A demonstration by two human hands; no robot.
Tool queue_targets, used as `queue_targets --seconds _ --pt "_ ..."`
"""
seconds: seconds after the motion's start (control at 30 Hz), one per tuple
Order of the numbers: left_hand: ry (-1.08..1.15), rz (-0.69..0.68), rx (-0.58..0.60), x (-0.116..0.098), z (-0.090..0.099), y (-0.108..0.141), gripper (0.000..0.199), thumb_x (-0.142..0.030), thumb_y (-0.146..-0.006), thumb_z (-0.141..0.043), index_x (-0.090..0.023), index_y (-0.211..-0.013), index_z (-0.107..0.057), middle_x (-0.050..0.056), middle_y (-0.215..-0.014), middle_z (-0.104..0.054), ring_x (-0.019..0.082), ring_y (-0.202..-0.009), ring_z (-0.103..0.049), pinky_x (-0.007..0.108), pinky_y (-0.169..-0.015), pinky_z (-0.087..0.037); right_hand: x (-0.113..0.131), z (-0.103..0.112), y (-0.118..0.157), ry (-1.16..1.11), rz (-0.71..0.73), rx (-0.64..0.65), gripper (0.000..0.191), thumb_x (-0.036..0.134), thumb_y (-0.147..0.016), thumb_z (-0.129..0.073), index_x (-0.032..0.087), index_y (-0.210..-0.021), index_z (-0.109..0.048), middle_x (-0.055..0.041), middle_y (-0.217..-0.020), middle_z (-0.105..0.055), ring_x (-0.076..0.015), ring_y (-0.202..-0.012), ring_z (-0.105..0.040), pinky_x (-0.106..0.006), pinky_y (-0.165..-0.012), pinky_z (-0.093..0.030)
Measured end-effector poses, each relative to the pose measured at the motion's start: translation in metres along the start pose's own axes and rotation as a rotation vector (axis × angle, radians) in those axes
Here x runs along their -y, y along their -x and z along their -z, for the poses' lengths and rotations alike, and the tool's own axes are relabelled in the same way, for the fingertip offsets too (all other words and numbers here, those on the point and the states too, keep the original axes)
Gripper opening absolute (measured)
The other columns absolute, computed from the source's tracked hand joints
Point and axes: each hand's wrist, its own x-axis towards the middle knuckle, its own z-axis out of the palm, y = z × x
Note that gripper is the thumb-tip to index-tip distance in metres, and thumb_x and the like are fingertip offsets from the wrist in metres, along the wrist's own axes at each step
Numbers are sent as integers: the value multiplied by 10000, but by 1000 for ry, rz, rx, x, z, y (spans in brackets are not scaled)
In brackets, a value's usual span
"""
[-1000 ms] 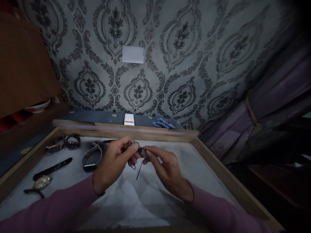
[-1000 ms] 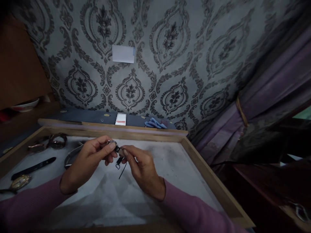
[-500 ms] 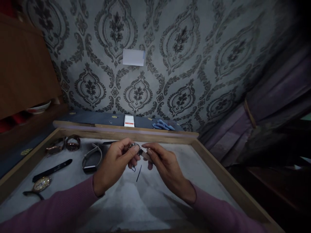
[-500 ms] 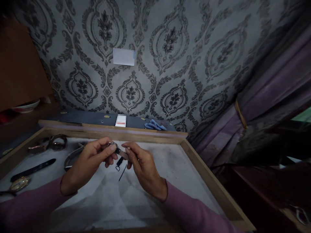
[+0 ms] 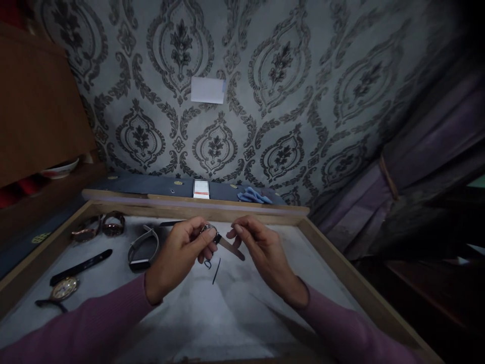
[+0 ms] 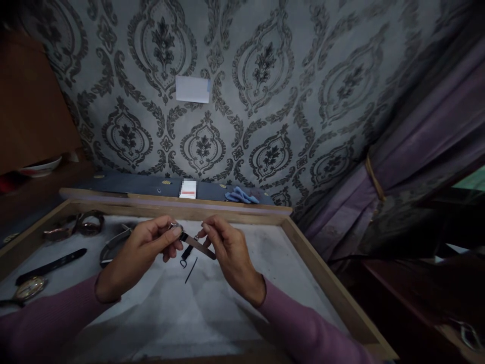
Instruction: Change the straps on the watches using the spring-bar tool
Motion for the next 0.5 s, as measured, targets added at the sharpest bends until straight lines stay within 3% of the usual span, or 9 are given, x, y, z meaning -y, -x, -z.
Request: queue_targets --seconds 0.13,0.23,0.37,0.5 --pt "5 -1 2 0 1 -1 253 -383 -822 -587 -160 -712 -541 6 -628 -613 102 -528 -537 214 -481 -397 4 4 -1 104 75 -44 219 359 -961 -472 194 -833 -539 -18 -751 -641 -112 -574 -597 -225 -552 -483" --pt "-1 3 -10 -1 1 -1 266 -390 -826 -584 -158 -703 -541 7 -628 -610 101 -523 -534 215 -480 -391 6 6 0 138 75 -65 210 353 -976 -441 199 -846 -498 10 -735 -623 -74 -477 -549 -201 -496 -441" --pt "3 9 -4 0 2 -1 276 -396 -830 -580 -156 -699 -543 5 -626 -605 101 -531 -534 216 -491 -394 5 5 2 86 26 24 189 352 -985 -412 204 -878 -460 36 -679 -590 -48 -402 -454 -169 -403 -362" --pt "28 16 5 1 2 -1 264 -389 -830 -583 -154 -713 -549 7 -633 -607 101 -536 -531 215 -492 -389 -1 2 3 11 38 105 141 337 -976 -432 201 -950 -457 15 -711 -594 -75 -513 -516 -169 -447 -419"
